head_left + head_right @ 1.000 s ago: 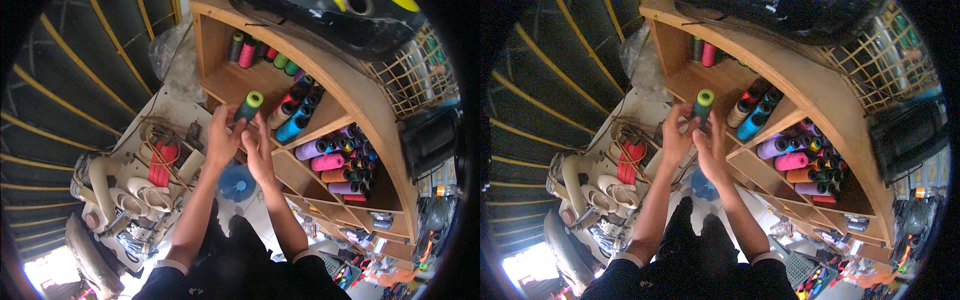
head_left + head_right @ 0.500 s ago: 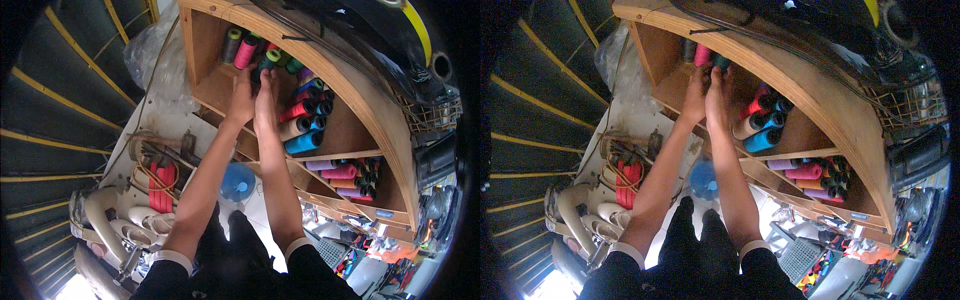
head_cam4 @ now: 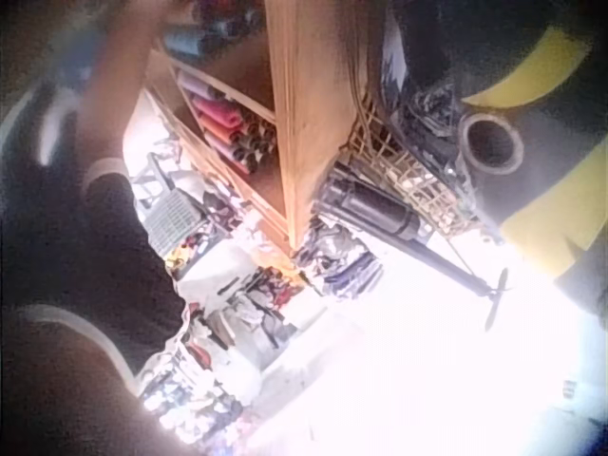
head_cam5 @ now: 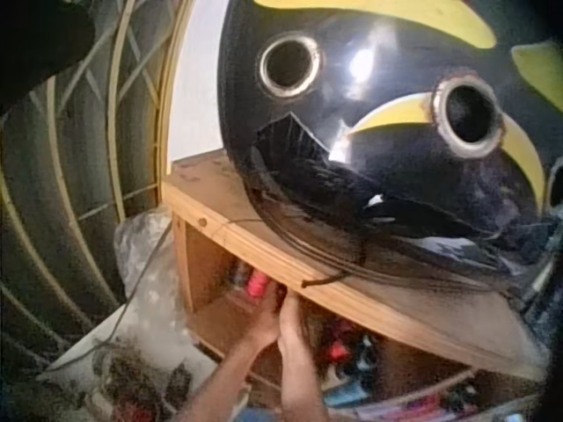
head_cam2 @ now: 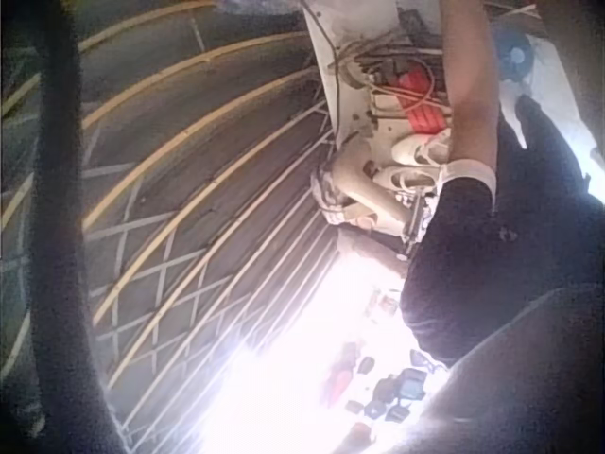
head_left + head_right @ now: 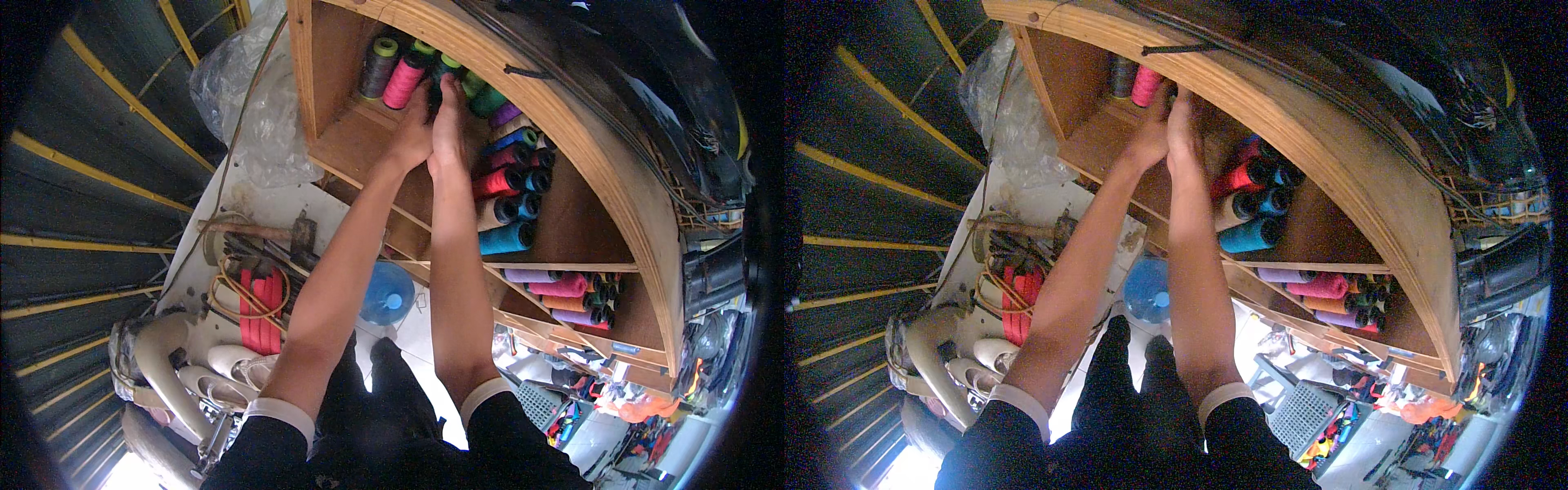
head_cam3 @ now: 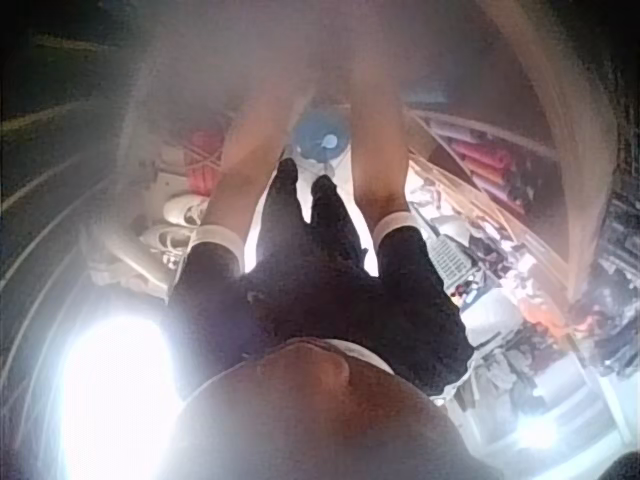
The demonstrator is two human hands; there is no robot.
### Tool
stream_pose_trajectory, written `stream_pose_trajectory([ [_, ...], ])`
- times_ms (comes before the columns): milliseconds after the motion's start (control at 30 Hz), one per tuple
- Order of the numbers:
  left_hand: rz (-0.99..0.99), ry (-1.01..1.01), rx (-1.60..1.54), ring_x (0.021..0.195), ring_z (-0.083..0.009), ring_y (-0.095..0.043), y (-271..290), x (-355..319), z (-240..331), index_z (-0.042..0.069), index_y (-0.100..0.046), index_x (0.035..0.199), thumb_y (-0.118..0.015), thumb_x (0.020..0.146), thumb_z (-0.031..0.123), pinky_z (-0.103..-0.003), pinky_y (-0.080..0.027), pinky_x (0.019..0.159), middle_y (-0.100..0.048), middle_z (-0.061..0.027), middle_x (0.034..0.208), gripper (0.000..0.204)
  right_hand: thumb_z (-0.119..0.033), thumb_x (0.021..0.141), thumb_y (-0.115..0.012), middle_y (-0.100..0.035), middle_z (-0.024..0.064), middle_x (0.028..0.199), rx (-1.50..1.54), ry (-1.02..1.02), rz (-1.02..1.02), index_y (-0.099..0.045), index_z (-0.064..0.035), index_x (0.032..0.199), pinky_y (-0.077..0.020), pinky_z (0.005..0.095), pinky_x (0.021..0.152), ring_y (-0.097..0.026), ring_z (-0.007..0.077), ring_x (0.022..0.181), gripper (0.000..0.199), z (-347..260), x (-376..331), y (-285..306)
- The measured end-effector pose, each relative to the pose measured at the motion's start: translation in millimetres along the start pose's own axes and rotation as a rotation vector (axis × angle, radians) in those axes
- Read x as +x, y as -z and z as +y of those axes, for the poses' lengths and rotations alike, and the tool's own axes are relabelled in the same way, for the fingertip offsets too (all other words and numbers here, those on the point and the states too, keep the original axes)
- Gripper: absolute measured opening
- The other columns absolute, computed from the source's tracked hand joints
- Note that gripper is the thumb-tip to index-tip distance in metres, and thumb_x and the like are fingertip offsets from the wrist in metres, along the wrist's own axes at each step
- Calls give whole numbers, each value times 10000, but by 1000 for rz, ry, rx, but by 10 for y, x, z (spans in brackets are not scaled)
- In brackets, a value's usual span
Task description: The person picks up spools of thread from a black basket, briefly handles each one, and places them into a wooden shelf. The person repeats this process for several spools of different colors.
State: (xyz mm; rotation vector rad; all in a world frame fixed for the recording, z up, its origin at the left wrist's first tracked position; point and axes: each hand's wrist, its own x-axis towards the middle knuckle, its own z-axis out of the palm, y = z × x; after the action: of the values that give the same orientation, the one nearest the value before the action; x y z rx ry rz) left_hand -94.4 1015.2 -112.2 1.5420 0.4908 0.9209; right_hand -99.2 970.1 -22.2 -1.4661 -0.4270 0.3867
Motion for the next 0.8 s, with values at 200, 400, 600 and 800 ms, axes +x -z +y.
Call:
stream_pose_trajectory([
  [200, -51, 43, 74, 1344, -299, -322, -28, 79, -26, 2, -241, 1448, -575, 888, 227, -354, -272, 1094, -337, -215, 1448, 690, -337, 907, -559, -573, 72, 1175, 270, -103, 82, -557, -25, 1190, -388, 331, 963, -525, 205, 1081, 421, 321, 345, 90],
  [400, -57, 67, -109, 1403, -307, -212, -78, 34, -139, -56, -267, 1421, -508, 871, 141, -331, -189, 1129, -244, -246, 1487, 632, -325, 914, -531, -550, 55, 1207, 383, -206, -24, -539, -56, 1225, -365, 324, 980, -503, 193, 1106, 411, 723, 631, 202],
  [600, -38, 95, -61, 1403, -301, -214, 18, 31, -128, -49, -312, 1405, -505, 865, 98, -328, -191, 1128, -260, -237, 1484, 592, -322, 925, -508, -536, 46, 1220, 316, -132, 38, -510, -86, 1285, -352, 334, 993, -489, 189, 1119, 430, 590, 456, 77],
  [800, -45, 131, -38, 1386, -308, -254, -82, 23, -85, -50, -346, 1388, -500, 889, 117, -335, -212, 1126, -285, -244, 1467, 548, -323, 925, -513, -558, 50, 1184, 362, -90, -38, -530, -82, 1264, -365, 331, 981, -506, 191, 1093, 417, 899, 730, 247],
])
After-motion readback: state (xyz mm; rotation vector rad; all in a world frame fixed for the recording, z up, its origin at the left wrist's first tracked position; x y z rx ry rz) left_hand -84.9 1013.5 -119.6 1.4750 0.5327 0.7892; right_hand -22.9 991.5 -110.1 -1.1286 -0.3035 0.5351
